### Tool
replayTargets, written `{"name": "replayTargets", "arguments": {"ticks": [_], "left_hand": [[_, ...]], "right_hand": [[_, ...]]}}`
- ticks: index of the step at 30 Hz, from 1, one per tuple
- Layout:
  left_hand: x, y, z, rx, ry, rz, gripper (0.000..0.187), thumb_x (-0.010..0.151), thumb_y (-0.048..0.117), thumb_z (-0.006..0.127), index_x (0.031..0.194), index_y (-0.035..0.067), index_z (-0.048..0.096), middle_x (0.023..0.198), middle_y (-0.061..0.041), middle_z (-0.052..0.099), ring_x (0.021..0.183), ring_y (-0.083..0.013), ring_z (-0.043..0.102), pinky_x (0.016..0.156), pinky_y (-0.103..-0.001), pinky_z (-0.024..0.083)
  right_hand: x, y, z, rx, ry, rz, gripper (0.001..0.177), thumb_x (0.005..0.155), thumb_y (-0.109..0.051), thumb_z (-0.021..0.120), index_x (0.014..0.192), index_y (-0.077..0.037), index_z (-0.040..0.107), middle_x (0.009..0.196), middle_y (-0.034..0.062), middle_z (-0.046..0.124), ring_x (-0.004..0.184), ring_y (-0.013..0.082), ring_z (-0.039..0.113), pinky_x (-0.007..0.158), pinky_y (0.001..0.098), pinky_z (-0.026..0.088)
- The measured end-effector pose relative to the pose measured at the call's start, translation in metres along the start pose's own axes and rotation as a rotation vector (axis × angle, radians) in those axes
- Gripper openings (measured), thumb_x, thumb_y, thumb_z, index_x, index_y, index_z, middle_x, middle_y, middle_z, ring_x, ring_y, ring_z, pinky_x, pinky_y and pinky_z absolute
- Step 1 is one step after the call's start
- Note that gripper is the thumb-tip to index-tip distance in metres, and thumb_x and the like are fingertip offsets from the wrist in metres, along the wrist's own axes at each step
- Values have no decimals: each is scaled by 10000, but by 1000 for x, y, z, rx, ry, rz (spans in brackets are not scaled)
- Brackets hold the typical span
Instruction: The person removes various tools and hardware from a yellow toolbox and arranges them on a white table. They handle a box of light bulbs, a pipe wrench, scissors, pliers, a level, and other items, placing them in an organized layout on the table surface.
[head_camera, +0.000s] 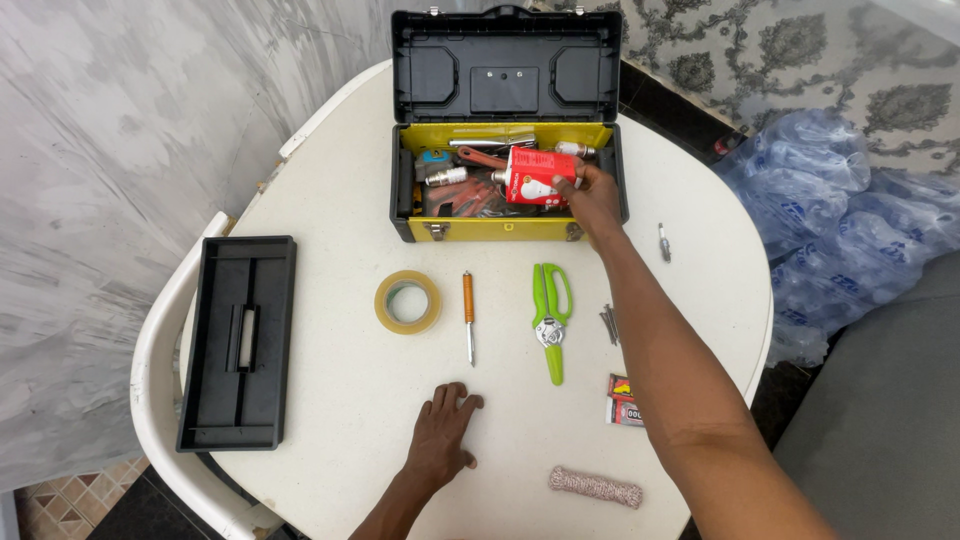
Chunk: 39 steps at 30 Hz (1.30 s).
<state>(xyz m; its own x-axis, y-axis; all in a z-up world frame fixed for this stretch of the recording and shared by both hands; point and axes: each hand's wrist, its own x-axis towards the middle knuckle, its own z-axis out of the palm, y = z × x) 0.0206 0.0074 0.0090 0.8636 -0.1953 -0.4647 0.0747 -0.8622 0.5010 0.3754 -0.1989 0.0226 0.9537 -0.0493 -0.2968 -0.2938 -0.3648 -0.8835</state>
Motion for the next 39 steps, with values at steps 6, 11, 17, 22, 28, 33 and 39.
{"name": "replayTargets", "arguments": {"ticks": [6, 11, 17, 22, 28, 33, 39], "left_hand": [[0, 0, 1, 11, 14, 8, 899, 502, 126, 988, 1277, 186, 535, 1313, -51, 438, 1280, -248, 403, 961, -398, 415], [0, 0, 3, 33, -14, -12, 903, 511, 119, 997, 1285, 179, 536, 1339, -53, 429, 1297, -257, 389, 977, -402, 410], [-2, 0, 2, 5, 5, -3, 908, 513, 124, 992, 1299, 184, 540, 1343, -52, 439, 1292, -248, 400, 979, -393, 413], [-4, 2, 0, 6, 7, 3, 902, 518, 114, 992, 1295, 179, 538, 1346, -59, 432, 1305, -255, 387, 990, -394, 406], [-5, 3, 1, 12, -18, -43, 868, 566, 105, 965, 1313, 171, 529, 1355, -54, 428, 1317, -250, 389, 993, -391, 419], [-4, 3, 13, -207, 145, -85, 692, 709, 120, 894, 1308, 114, 547, 1347, -82, 479, 1279, -278, 437, 1021, -405, 425], [-9, 22, -1, -928, 316, -151, 409, 982, 234, 566, 1376, 127, 547, 1233, -47, 666, 1000, -176, 660, 773, -336, 546]], "right_hand": [[5, 4, 3, 64, -23, -60, 225, 977, -240, 681, 1134, -78, 680, 1010, 47, 720, 888, 102, 633, 850, 283, 512], [9, 7, 2, 137, -43, -31, 229, 1008, -227, 639, 1174, -70, 655, 1041, 52, 729, 912, 109, 645, 862, 287, 499], [7, 8, 3, 199, -71, -44, 237, 988, -211, 635, 1192, -91, 636, 1054, 51, 734, 939, 103, 657, 869, 273, 509], [-6, 9, 1, 135, -19, -189, 203, 1021, -210, 659, 1140, -47, 642, 982, 62, 664, 865, 123, 584, 821, 310, 498], [-69, 22, -10, 364, 37, -281, 134, 1006, -180, 637, 1079, -75, 595, 999, 18, 647, 852, 102, 590, 782, 292, 515], [-173, 67, -12, 443, -64, -233, 150, 1009, -205, 650, 1032, -65, 599, 965, 29, 655, 915, 109, 595, 873, 276, 504], [-289, 107, -13, 278, -120, 25, 178, 988, -253, 636, 985, -74, 632, 933, 4, 659, 850, 94, 502, 791, 261, 430]]}}
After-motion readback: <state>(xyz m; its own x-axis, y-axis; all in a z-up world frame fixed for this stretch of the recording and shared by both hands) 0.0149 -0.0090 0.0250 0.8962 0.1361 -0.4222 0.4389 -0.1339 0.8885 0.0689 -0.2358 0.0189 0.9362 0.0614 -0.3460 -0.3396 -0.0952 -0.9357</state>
